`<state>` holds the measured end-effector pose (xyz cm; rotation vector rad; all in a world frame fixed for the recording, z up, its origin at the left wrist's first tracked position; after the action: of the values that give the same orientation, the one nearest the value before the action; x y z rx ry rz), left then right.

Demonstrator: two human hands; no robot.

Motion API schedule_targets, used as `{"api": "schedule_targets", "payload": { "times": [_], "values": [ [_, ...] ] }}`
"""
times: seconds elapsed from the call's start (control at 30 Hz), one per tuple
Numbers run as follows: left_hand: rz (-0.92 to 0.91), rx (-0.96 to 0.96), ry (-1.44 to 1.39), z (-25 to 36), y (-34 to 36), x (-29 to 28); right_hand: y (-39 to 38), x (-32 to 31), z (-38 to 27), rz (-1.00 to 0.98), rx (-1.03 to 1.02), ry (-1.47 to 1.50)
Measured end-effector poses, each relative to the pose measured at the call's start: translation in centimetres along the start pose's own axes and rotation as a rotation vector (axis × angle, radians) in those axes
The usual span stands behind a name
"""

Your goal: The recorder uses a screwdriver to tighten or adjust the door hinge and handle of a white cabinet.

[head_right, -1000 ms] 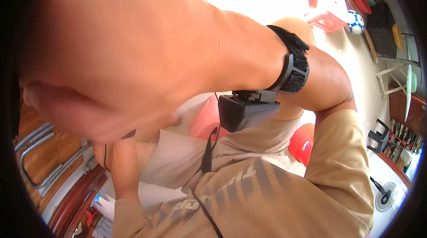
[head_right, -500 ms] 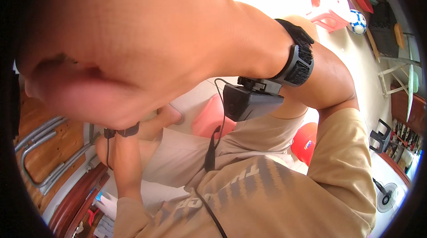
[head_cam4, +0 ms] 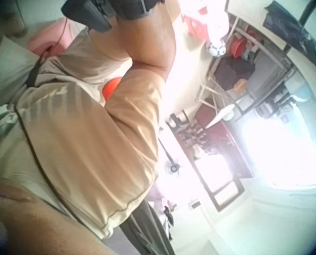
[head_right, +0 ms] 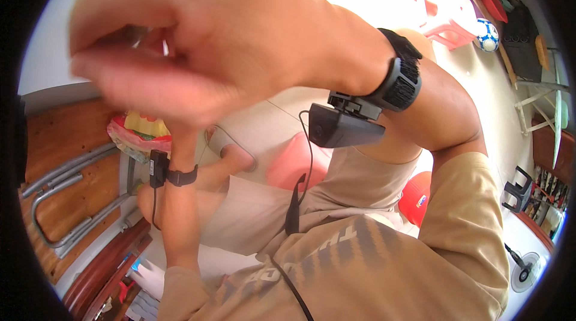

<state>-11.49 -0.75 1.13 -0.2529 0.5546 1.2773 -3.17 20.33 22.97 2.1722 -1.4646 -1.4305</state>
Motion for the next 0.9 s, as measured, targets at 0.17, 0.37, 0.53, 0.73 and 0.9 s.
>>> {"api": "schedule_targets", "payload": {
  "times": [0.17,0.37,0.53,0.73,0.9],
  "values": [
    [0.002,-0.037,-0.026,-0.9,0.4,-0.4,-0.4,2.7,3.8,0.249,0.211,-0.021],
    [0.094,-0.047,-0.164,0.7,0.9,-2.0,-0.9,4.4,5.8,0.372,0.178,0.006],
    [0.147,0.005,-0.267,1.3,0.9,-3.5,-1.5,6.0,7.6,0.247,0.296,0.056],
    [0.152,-0.022,-0.221,0.6,0.4,-3.6,-0.8,5.7,5.7,0.316,0.209,0.051],
    [0.118,0.012,-0.160,0.3,0.7,-3.4,-1.3,5.6,8.6,0.308,0.382,-0.035]
  ]
}}
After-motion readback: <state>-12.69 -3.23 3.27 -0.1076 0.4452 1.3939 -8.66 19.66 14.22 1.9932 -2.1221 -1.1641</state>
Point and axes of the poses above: each hand's wrist, its own y-axis towards the middle knuckle, its own x-axis out of the palm, z = x × y, the point moved 5 cm from there along y, towards the middle knuckle, and after that the axes turned 8 degrees about -z, right-handed, at the moved point
